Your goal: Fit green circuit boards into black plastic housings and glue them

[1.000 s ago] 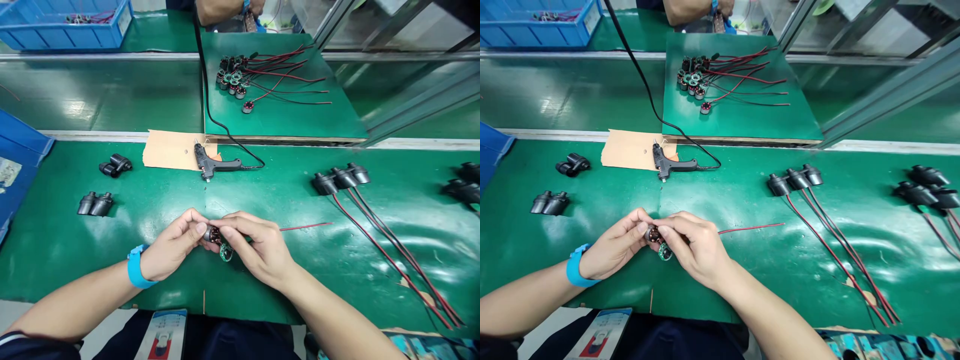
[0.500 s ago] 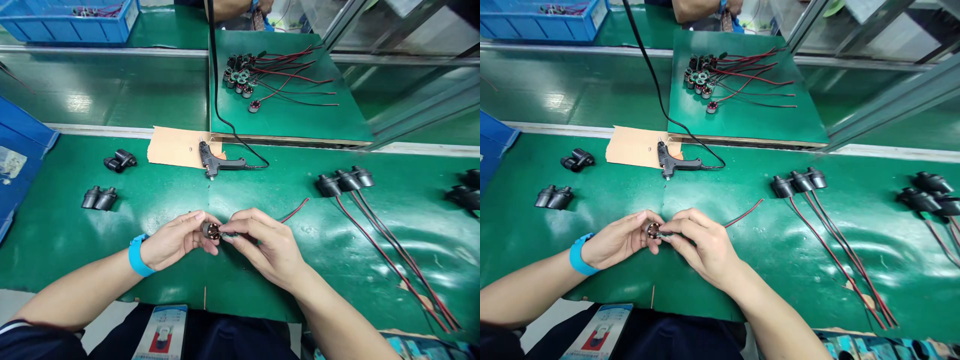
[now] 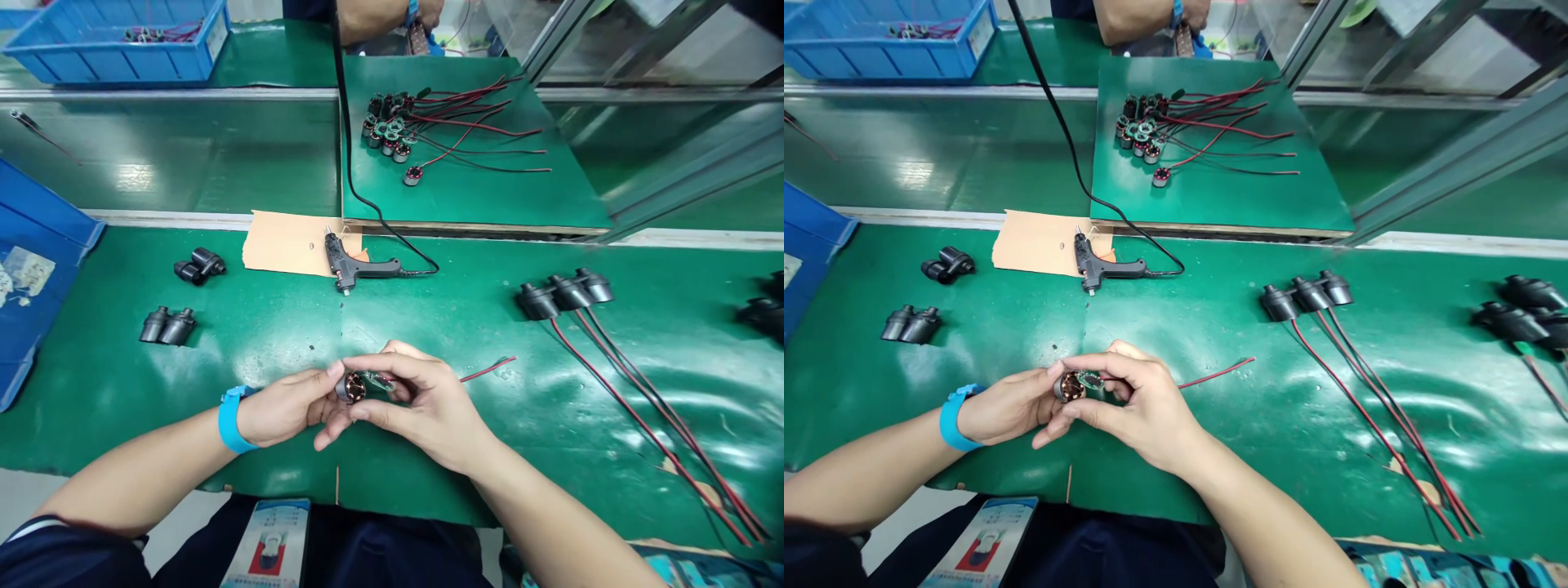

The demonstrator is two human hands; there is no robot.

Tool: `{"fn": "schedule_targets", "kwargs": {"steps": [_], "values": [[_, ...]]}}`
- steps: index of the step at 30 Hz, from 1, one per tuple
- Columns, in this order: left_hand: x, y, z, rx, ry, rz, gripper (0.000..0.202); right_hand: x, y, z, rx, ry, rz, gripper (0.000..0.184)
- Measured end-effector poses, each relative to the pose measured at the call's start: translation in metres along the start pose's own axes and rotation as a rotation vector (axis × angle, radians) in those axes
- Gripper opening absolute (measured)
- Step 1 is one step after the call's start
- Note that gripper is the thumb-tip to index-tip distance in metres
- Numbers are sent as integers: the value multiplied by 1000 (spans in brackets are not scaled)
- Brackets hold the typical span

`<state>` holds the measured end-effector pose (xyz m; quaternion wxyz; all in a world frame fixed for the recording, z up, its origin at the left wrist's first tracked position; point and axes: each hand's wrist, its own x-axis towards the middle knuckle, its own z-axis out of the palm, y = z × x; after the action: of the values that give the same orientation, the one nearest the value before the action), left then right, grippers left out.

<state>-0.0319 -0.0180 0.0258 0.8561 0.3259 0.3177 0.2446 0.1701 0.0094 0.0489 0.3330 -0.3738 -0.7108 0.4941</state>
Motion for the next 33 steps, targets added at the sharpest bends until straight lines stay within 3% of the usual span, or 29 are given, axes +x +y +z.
{"fn": "schedule_targets", "kwargs": {"steps": [4,6,8,10,12,14,17,22,25,29,33], "values": [[-4,7,3,329,43,89,65,-1,0,2,-1,53,4,27],[-13,22,-4,698,188,228,58,-1,-1,-1,-38,105,-4,26],[-27,44,-23,1147,540,437,41,0,0,-6,-79,161,1,25],[-43,66,-52,1484,1039,571,34,1,2,-11,-105,206,0,24],[-56,84,-84,1663,1410,473,41,2,6,-14,-131,229,-15,23],[-64,93,-112,1716,1576,285,53,2,10,-16,-175,229,-40,22],[-65,93,-132,1713,1505,78,58,0,15,-19,-252,203,-93,21],[-54,85,-127,1721,1451,87,44,-1,24,-26,-310,206,-177,24],[-50,82,-116,1755,1403,153,37,-2,24,-28,-318,212,-196,24],[-44,78,-98,1808,1231,257,25,-2,20,-28,-294,235,-146,24],[-30,63,-71,1653,954,635,4,0,14,-29,-265,297,-74,24]]}}
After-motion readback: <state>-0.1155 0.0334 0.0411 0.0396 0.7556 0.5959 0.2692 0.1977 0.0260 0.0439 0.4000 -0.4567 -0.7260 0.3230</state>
